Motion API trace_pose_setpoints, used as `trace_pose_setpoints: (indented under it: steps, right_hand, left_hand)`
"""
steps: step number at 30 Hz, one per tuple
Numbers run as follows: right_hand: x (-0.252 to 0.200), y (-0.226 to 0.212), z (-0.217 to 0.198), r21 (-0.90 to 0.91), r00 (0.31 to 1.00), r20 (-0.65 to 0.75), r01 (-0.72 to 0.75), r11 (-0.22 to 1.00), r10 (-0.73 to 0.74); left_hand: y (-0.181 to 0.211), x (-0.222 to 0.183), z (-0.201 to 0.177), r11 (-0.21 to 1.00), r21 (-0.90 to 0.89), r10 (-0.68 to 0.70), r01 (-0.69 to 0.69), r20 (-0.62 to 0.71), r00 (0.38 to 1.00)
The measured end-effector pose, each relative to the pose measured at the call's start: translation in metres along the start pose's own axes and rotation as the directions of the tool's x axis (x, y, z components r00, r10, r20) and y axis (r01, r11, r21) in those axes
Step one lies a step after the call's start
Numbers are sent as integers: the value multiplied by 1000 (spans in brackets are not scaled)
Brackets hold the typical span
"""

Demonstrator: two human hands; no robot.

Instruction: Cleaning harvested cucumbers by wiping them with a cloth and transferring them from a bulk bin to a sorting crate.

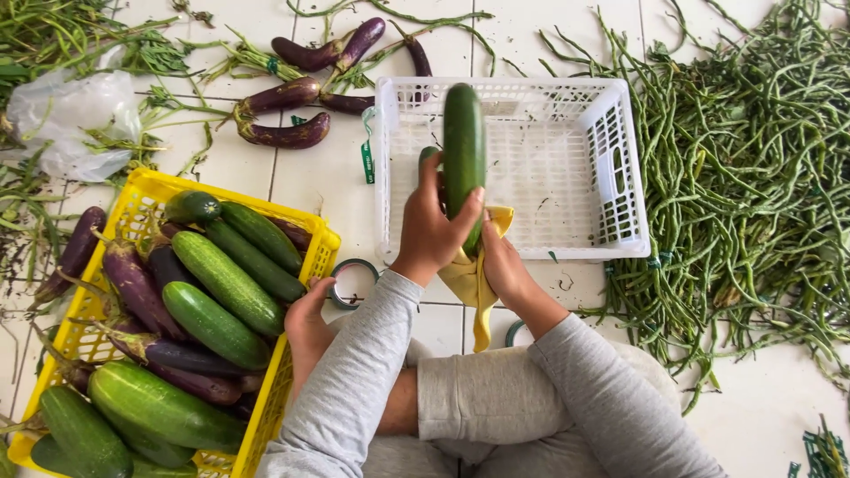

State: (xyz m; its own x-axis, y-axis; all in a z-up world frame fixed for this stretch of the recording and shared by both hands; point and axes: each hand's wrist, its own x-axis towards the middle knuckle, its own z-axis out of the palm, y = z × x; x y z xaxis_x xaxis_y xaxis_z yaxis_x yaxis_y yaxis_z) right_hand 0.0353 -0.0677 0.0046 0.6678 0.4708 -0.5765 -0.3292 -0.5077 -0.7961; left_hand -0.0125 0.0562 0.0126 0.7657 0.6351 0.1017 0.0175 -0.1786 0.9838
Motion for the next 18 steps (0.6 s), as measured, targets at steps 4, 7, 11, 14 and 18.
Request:
trace_pose_setpoints:
  steps: [4,7,11,14,18]
  right_hand:
    - [14,1,-11,115,992,34,113,987,-118]
    - [18,-6,-26,90,952,-47,304,948,-301]
    - [48,19,-47,355,896,-274,431,829,-348]
    - [54,30,-49,434,894,-287,441,786,-343]
    - [51,30,-51,419,892,-275,446,791,-357]
  left_hand:
    - [-16,17,-14,986,31,-165,166,-45,985]
    - [-23,21,-20,958,203,-182,203,-118,976]
    - [-26,22,-20,852,515,-108,99,-12,994]
    - [-34,22,-16,743,666,-129,63,49,990]
    - [-51,25,-8,655,752,-173,68,62,983]
